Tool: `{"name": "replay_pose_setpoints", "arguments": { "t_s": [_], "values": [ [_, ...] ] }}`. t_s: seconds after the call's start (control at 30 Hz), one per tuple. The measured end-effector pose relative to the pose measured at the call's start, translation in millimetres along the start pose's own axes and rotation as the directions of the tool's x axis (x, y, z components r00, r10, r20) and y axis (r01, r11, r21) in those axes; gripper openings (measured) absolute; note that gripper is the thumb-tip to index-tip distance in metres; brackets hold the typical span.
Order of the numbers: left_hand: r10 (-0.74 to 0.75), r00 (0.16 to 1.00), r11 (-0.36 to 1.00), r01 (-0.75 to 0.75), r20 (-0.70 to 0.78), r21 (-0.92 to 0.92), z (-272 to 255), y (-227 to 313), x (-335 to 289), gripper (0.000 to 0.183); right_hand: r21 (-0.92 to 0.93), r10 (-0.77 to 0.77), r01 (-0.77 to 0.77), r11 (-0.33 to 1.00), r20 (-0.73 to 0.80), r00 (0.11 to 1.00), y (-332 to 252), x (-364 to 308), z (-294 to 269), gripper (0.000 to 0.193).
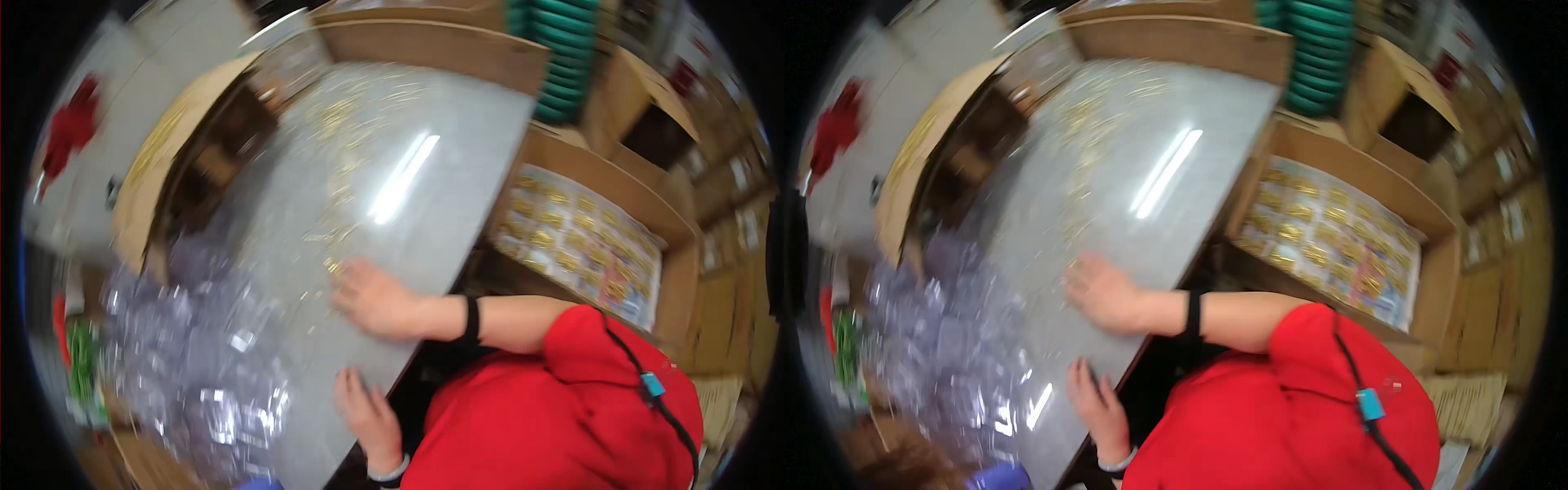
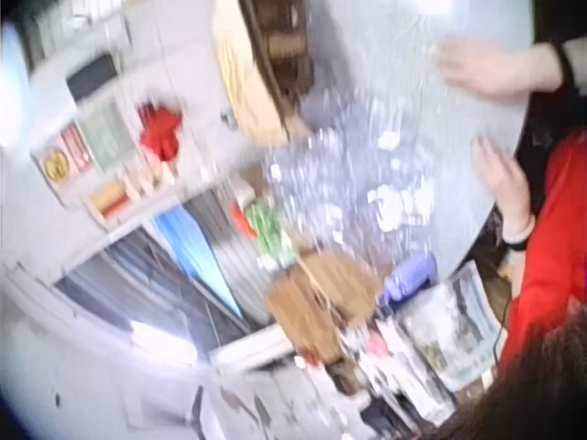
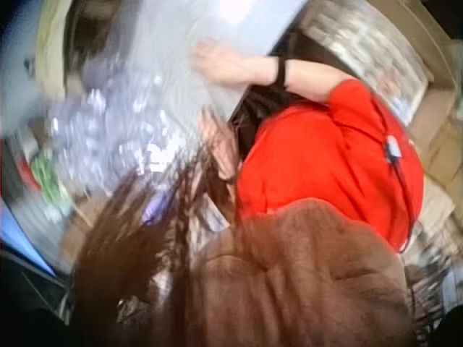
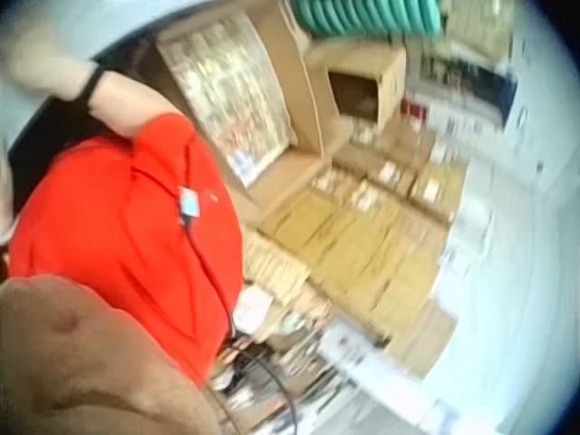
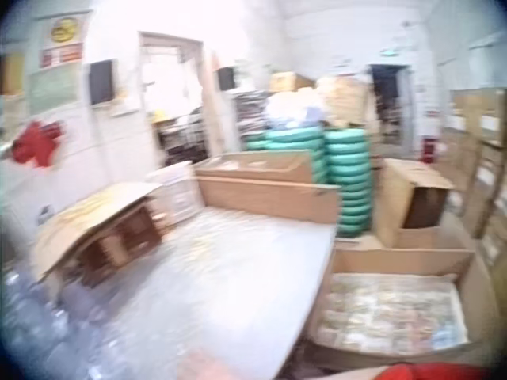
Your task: Sort small gold-colored metal clips and pack them into plastic bags.
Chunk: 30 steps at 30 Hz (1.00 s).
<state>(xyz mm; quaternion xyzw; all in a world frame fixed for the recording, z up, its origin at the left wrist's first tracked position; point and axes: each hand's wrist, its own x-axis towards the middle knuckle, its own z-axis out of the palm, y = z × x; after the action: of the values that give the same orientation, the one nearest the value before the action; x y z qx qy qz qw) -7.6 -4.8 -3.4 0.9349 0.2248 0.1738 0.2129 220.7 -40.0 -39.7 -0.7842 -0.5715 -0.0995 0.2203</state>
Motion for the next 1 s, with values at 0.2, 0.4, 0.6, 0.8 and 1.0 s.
{"name": "replay_pose_setpoints", "arguments": {
  "t_s": [0.2,0.4,0.6,0.8,1.0],
  "values": [
    [0.065,0.994,0.992,-0.074,-0.083,-0.101,6.5,-4.7,-0.9,0.043,0.186,-0.082,0.135,0.973,-0.266,0.96,-6.9,-17.8,0.3,0.03],
    [-0.011,0.996,0.996,0.003,0.086,0.084,-10.0,3.1,9.1,0.049,0.233,-0.18,0.235,0.944,-0.234,0.955,-4.4,-9.5,3.7,0.023],
    [-0.019,1.0,0.995,0.02,-0.007,0.099,-7.0,6.9,12.4,0.051,0.349,-0.066,0.073,0.934,-0.032,0.997,6.9,-32.6,-55.1,0.065],
    [-0.014,0.995,0.999,0.017,-0.099,0.033,-6.4,4.6,21.1,0.064,0.45,-0.322,0.261,0.854,0.064,0.944,9.4,-29.3,-64.8,0.039],
    [-0.039,0.99,0.999,0.037,-0.136,-0.013,-3.5,-2.6,18.6,0.072,0.448,-0.217,0.195,0.873,-0.002,0.976,7.4,-25.9,-63.1,0.038]
  ]
}}
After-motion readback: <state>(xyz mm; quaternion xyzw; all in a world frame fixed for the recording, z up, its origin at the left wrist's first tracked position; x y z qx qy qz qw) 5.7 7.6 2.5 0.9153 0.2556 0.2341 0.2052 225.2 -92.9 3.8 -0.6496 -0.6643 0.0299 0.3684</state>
